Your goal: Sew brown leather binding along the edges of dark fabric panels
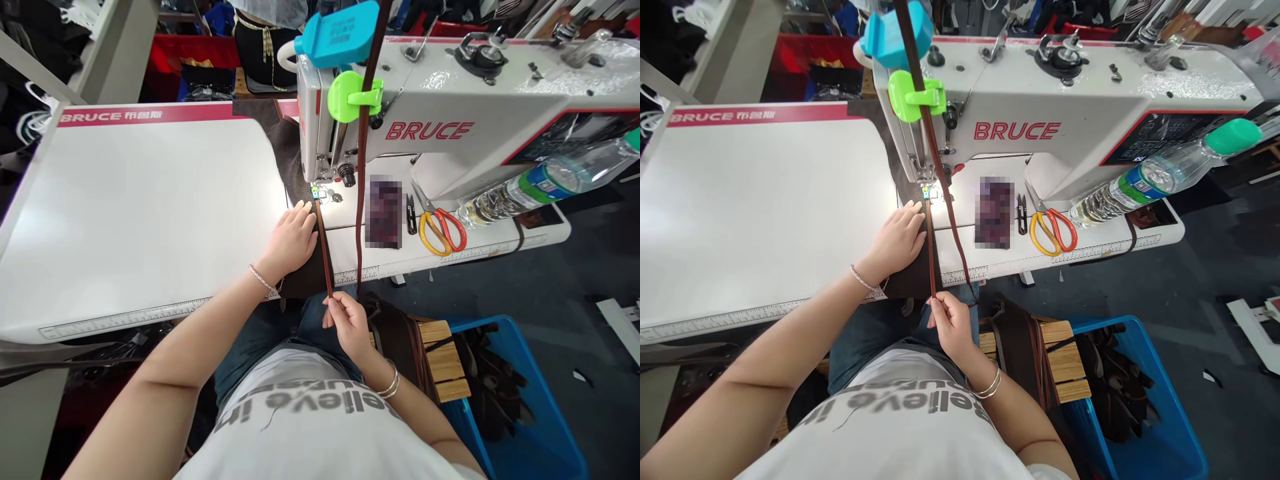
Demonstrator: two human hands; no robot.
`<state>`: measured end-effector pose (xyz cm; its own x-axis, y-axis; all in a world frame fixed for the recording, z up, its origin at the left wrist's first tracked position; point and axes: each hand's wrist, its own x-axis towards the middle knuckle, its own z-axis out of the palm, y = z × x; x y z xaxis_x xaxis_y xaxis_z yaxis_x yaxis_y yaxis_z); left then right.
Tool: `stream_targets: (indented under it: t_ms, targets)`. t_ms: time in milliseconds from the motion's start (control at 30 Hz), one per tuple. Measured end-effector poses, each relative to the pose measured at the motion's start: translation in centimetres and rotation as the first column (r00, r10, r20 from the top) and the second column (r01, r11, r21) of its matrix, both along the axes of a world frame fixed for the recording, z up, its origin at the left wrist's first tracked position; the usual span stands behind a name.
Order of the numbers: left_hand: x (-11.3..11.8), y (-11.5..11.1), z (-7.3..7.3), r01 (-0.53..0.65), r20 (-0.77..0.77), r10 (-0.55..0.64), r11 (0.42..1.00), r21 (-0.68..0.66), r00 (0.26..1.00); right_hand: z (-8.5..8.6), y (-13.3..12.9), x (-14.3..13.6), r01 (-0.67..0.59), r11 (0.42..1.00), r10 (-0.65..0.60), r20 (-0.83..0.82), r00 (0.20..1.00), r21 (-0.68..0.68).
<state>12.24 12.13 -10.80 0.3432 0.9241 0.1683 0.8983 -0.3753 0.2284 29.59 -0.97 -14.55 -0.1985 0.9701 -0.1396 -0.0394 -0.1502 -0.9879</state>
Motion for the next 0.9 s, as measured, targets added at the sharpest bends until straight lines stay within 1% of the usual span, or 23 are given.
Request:
stream_targets:
  t_ms: [267,467,633,900]
  targets:
    - [-0.2,0.8,0.1,0.003,-0.020,-0.003,1.000,-0.023,1.000,0.1,0.6,0.1,0.034,0.999,-0.032,0.039,0.999,-0.037]
    - [-0.3,1.5,0.1,0.017,0.012,-0.016,1.000,-0.022,1.000,0.3,0.9,0.1,0.030,0.998,-0.028,0.050,0.998,-0.052]
    - [-0.5,1.7,0.0,0.046,0.049,-0.044,0.999,-0.027,0.998,0.3,1.1,0.2,0.048,0.997,-0.046,0.028,0.999,-0.063]
    - [-0.7,1.8,-0.2,0.059,0.038,-0.059,0.998,-0.021,0.998,0.1,1.1,0.5,0.082,0.995,-0.080,0.032,0.996,-0.053]
